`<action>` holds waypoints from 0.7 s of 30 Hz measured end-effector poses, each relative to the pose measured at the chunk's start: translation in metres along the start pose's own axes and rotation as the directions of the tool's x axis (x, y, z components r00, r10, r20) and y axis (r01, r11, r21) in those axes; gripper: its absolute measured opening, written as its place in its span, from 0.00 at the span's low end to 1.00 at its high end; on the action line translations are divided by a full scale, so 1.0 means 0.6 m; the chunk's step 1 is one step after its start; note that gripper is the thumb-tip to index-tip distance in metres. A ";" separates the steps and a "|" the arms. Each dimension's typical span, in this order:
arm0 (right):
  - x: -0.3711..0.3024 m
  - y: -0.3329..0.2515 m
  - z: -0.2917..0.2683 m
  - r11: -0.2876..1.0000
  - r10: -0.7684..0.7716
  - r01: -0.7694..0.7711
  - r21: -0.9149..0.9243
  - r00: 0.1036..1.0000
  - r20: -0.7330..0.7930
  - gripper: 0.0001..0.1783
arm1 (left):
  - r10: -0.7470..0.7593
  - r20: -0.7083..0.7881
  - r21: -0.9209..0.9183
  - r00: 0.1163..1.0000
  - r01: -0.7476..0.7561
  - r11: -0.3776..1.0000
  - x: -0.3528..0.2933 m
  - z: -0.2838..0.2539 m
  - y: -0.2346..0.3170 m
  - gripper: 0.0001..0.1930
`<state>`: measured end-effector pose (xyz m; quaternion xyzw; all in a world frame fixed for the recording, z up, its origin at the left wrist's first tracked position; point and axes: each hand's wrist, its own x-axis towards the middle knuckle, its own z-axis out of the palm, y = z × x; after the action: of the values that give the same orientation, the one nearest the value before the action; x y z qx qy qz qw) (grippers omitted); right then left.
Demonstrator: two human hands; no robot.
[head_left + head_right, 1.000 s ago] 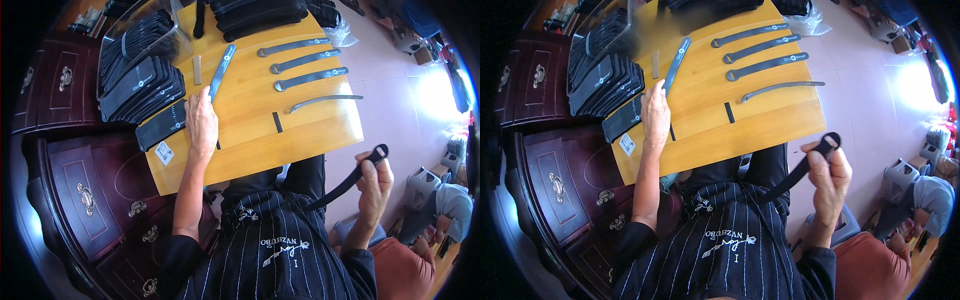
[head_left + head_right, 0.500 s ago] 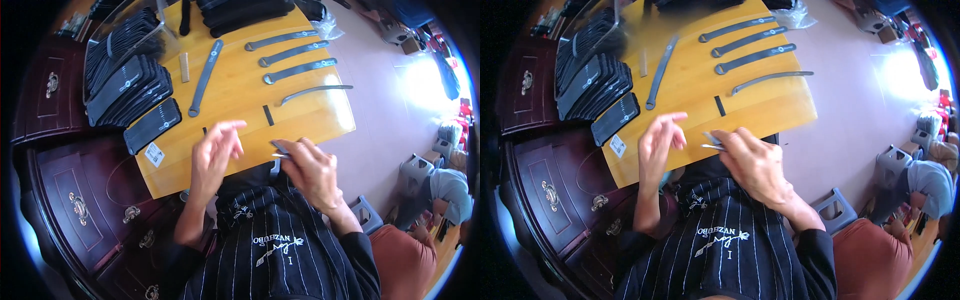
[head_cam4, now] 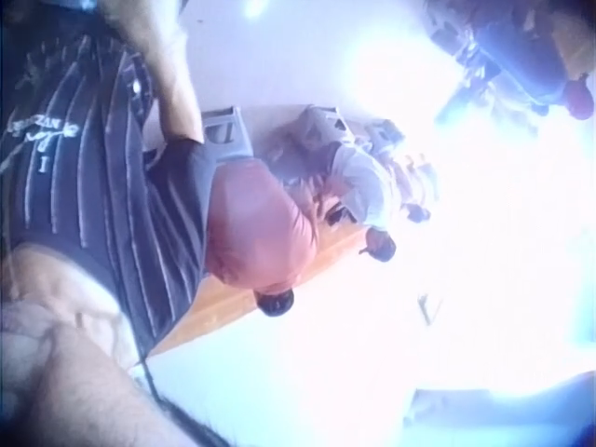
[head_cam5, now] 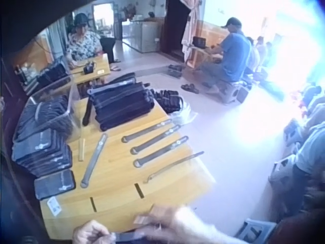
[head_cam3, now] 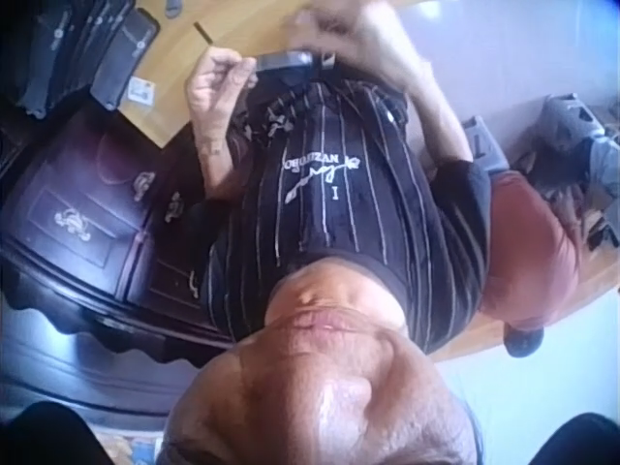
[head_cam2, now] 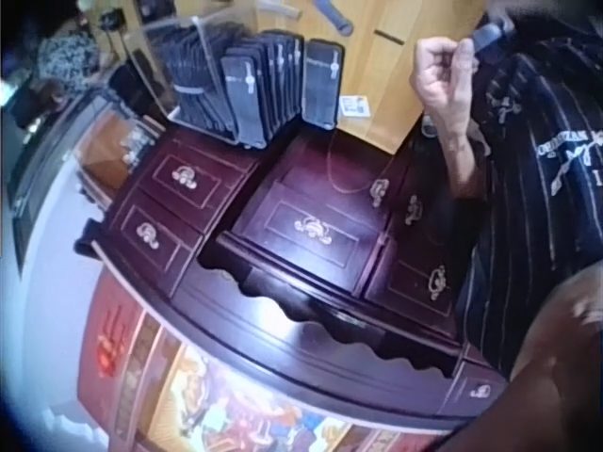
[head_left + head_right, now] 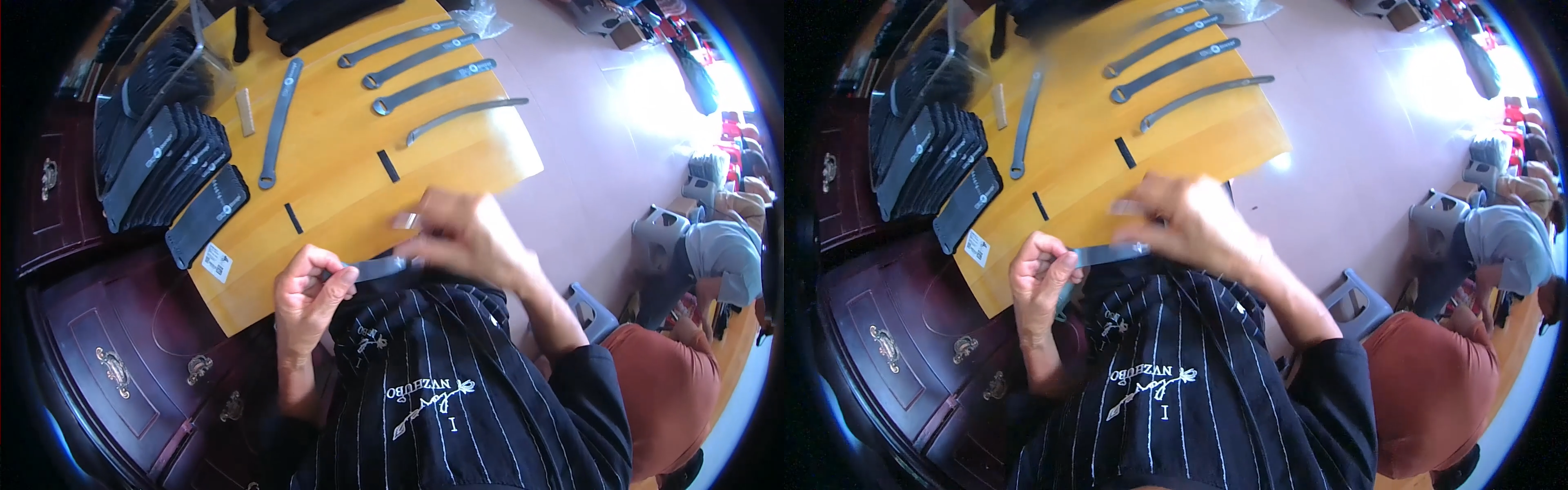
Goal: Assembling black textile straps by inserting small components and fasteners using a small tool.
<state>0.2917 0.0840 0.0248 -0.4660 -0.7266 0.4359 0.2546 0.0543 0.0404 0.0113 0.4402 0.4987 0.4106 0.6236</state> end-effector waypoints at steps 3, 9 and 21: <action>0.017 0.070 -0.023 0.963 0.063 -0.134 -0.236 0.957 -0.284 0.14 | -0.009 0.016 0.010 1.000 0.009 1.000 -0.020 -0.006 0.006 0.08; 0.011 0.031 0.001 0.981 -0.054 0.037 0.193 0.995 0.084 0.19 | 0.015 0.155 -0.062 0.988 -0.006 0.998 -0.032 -0.001 -0.002 0.10; 0.008 0.051 -0.070 0.963 0.243 -0.267 0.037 0.918 0.313 0.14 | 0.025 -0.210 0.066 0.977 -0.011 0.998 0.006 -0.051 -0.004 0.15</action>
<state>0.3364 0.1105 0.0188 -0.4732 -0.6726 0.5604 0.0985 0.0249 0.0472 0.0044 0.4187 0.5710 0.4443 0.5489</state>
